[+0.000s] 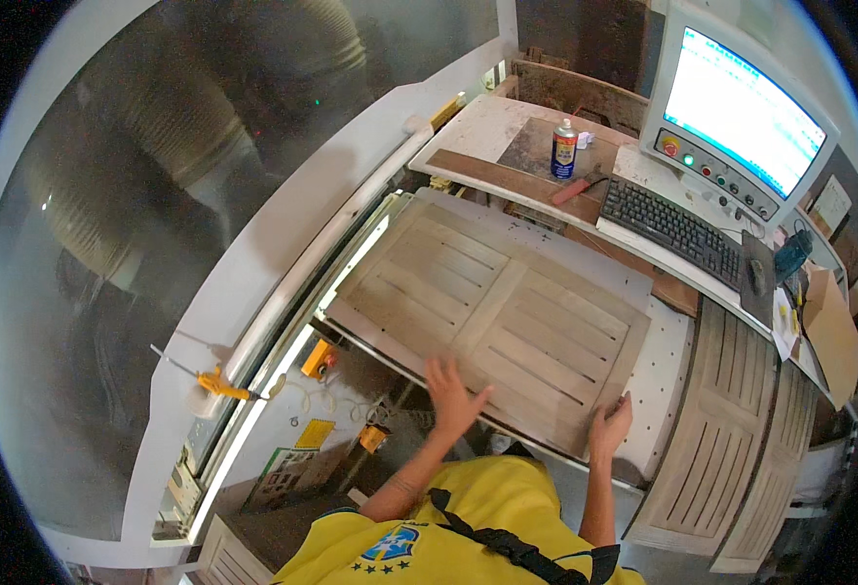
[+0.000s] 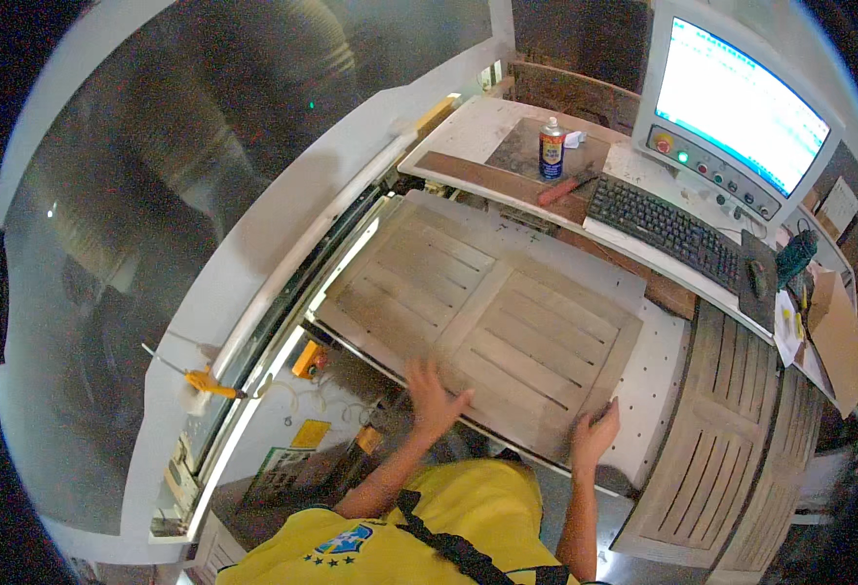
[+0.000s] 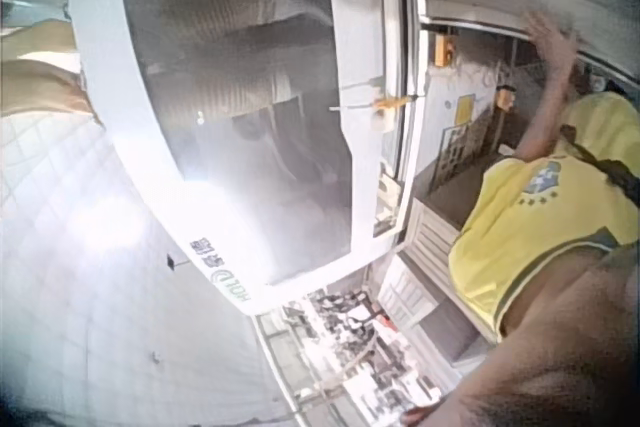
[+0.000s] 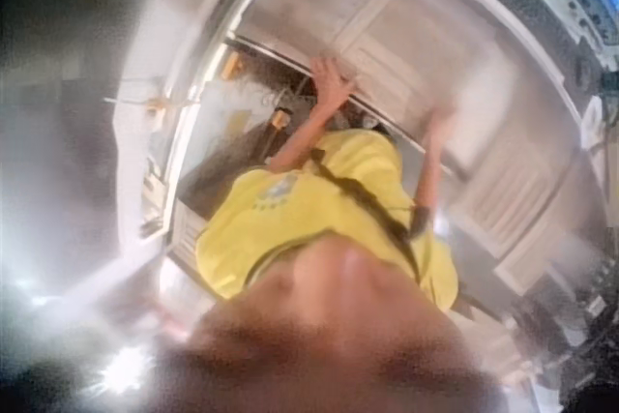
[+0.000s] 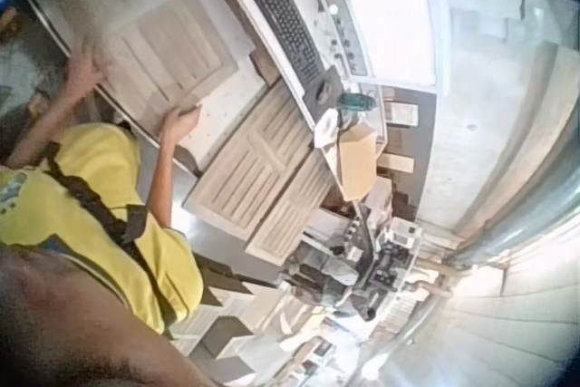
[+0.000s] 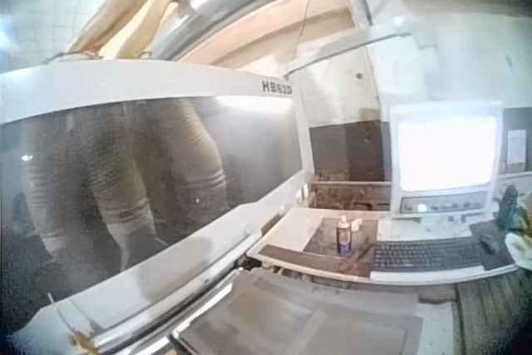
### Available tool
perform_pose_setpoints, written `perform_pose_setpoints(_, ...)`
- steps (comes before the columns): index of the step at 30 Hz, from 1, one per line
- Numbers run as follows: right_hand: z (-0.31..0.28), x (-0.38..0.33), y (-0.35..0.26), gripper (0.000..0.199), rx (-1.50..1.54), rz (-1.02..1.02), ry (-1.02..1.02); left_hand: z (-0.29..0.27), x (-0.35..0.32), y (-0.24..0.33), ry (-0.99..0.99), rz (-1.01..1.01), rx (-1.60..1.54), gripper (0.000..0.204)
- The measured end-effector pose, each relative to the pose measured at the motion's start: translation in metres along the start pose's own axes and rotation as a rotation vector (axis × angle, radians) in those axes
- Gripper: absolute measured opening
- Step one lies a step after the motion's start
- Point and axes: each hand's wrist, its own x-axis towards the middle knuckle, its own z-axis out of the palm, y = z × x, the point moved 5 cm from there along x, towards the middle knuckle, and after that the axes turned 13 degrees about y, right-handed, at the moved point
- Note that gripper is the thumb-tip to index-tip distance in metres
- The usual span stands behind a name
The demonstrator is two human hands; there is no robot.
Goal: The person operates a CNC router by placing wooden panels onto the machine bed, closing the lid, and waiting for the cycle to complete. They then remove the finished panels and stack them on a nearby table, repeating the process for multiple pieces.
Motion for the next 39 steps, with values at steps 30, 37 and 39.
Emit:
perform_pose_setpoints(30,0.102,-0.015,-0.156,0.098,0.187,-0.450,-0.569,0.006,0.165,-0.209,-0.230,-0.196,0.143,0.142)
perform_pose_setpoints(37,0.094,-0.013,-0.143,0.115,0.157,-0.451,-0.695,0.045,0.167,-0.177,-0.143,-0.196,0.159,0.144)
perform_pose_setpoints(39,0.098,-0.022,-0.147,0.120,0.126,-0.444,-0.713,0.049,0.168,-0.178,-0.102,-0.193,0.148,0.144)
